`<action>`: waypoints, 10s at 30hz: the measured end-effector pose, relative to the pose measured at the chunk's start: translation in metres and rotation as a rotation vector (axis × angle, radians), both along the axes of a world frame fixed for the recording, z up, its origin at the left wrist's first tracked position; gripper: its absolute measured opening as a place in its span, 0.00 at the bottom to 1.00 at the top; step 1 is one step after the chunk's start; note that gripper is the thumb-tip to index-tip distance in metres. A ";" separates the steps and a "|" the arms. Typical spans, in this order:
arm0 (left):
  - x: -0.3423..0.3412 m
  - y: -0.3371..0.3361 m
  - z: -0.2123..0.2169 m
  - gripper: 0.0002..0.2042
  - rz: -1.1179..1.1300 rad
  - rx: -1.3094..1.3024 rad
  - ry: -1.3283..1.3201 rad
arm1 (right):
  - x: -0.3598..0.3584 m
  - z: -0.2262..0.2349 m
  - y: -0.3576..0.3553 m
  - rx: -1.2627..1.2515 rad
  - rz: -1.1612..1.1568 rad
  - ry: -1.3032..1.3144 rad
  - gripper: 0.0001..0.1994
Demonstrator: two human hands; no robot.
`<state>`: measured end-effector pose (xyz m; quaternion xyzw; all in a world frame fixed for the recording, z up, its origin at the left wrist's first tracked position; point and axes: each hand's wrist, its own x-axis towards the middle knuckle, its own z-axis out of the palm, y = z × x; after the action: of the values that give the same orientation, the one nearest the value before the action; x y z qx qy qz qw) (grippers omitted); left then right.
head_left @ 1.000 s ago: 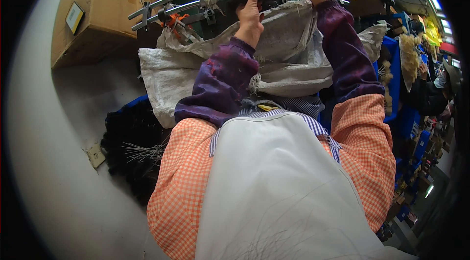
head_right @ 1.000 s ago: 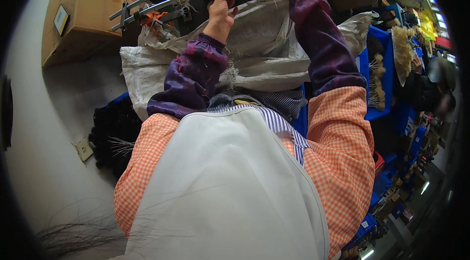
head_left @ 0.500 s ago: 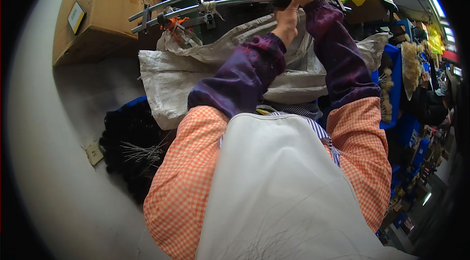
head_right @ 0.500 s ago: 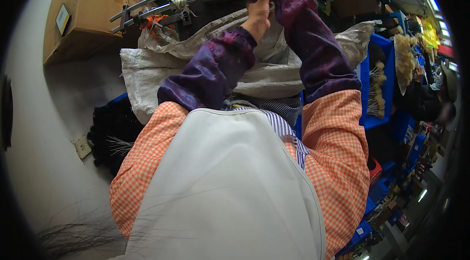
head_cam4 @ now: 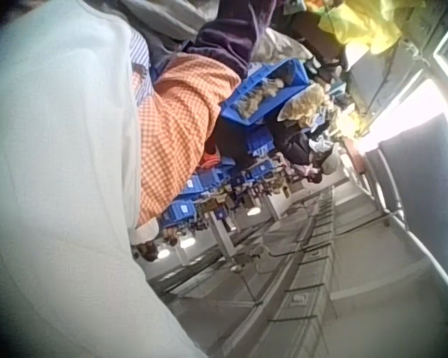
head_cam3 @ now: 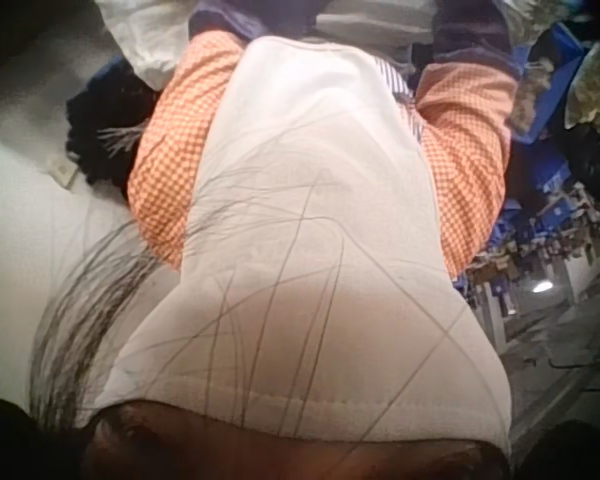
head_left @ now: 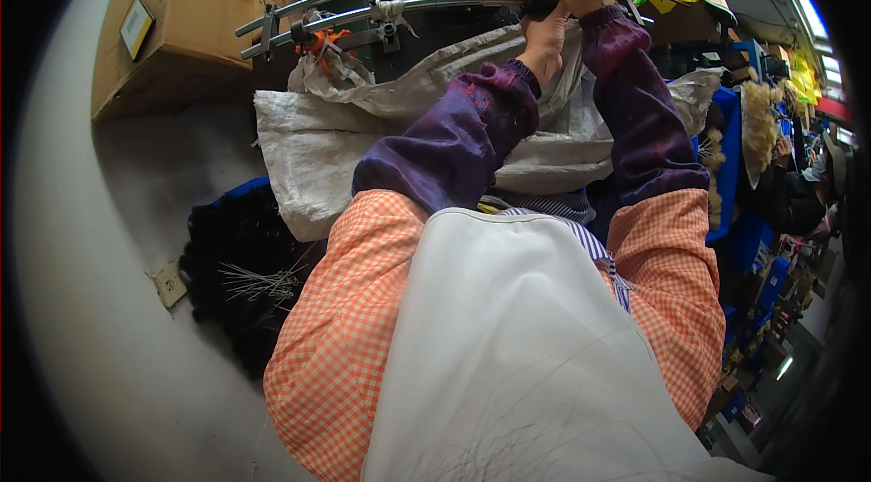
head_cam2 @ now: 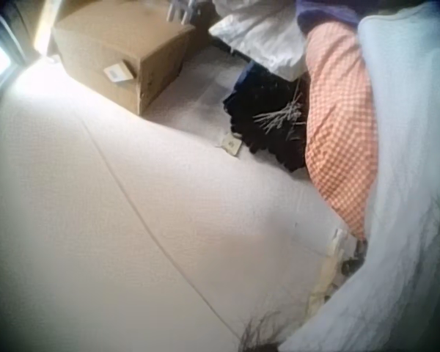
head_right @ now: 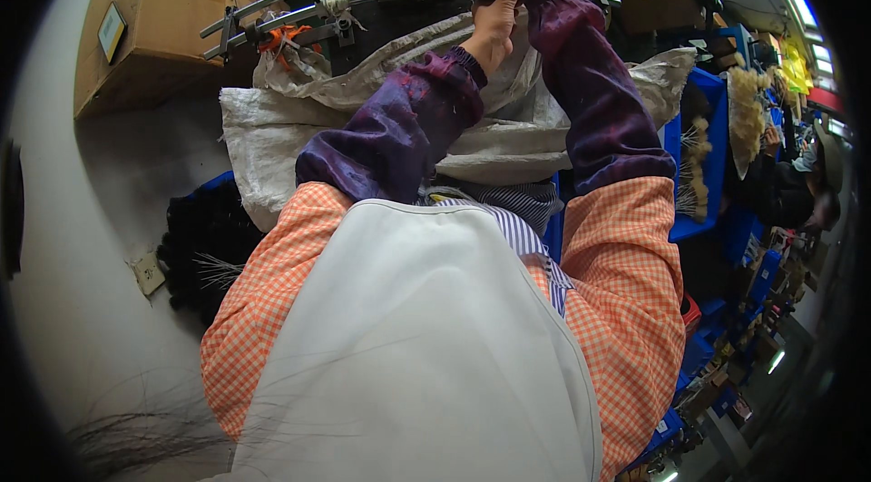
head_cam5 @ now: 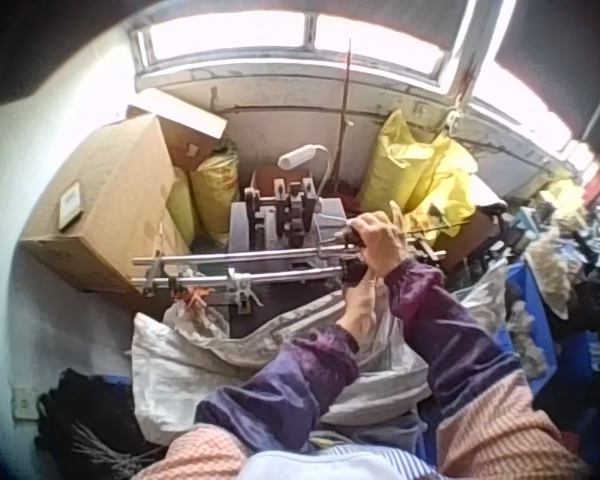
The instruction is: The recorder is assembling brush-like components using a production machine and sorting materials.
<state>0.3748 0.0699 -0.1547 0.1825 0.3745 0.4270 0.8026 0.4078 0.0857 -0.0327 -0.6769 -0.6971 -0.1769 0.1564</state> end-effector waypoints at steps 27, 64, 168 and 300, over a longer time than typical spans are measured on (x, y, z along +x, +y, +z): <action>-0.053 0.008 0.014 0.13 0.151 -0.068 -0.021 | -0.038 -0.024 0.024 -0.010 0.016 -0.078 0.09; -0.142 0.028 0.022 0.17 0.149 -0.056 0.041 | -0.098 -0.010 0.042 0.000 0.143 0.115 0.14; -0.019 -0.002 0.007 0.20 -0.047 0.043 0.167 | 0.075 -0.085 -0.168 0.451 -0.256 1.053 0.19; 0.074 -0.019 -0.055 0.08 0.344 0.164 -0.128 | 0.058 -0.141 -0.394 0.404 -0.622 1.362 0.20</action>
<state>0.4488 0.0509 -0.2095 0.1530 0.3126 0.5976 0.7224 0.4660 -0.3080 -0.1741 -0.7593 -0.1793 0.1190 0.6141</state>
